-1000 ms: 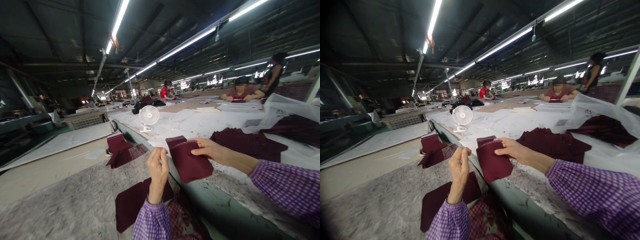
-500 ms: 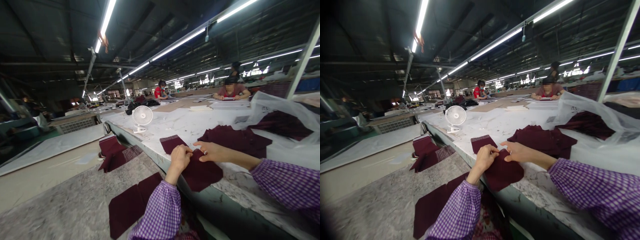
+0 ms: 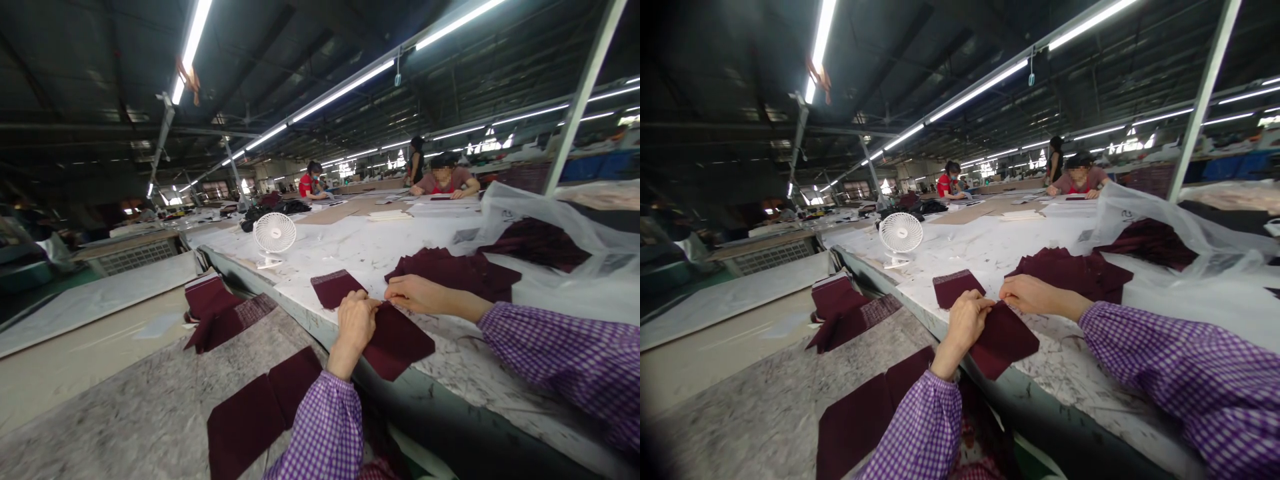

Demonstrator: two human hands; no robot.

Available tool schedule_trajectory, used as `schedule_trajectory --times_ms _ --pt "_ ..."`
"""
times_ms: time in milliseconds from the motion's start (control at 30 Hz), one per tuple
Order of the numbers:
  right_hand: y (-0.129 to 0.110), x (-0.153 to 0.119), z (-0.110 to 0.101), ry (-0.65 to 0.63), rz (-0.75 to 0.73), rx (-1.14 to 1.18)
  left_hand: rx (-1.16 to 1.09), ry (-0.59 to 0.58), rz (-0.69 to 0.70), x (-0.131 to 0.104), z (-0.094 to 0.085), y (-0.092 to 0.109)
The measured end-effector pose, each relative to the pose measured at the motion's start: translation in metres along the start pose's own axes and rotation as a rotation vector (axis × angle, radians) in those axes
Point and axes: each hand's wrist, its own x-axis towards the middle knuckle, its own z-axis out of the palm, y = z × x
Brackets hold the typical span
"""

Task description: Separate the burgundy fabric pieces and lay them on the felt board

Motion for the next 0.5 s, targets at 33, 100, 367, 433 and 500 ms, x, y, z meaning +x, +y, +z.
schedule_trajectory --times_ms 33,100,367,433,500 --pt "-0.001 0.0 0.0 -0.004 0.006 -0.01 0.002 0.0 0.001 0.0 0.0 0.0" --pt "-0.001 0.0 0.001 -0.004 0.011 -0.035 0.01 -0.001 0.008 0.0 0.0 0.0" --pt "0.001 -0.006 0.016 -0.012 -0.134 -0.351 0.112 -0.034 0.084 0.0 0.0 -0.002" --pt "0.001 -0.008 0.017 0.002 -0.164 -0.376 0.146 -0.042 0.115 0.0 -0.001 -0.001" --pt "0.002 -0.012 0.016 0.002 -0.172 -0.38 0.16 -0.04 0.129 -0.001 -0.002 0.001"
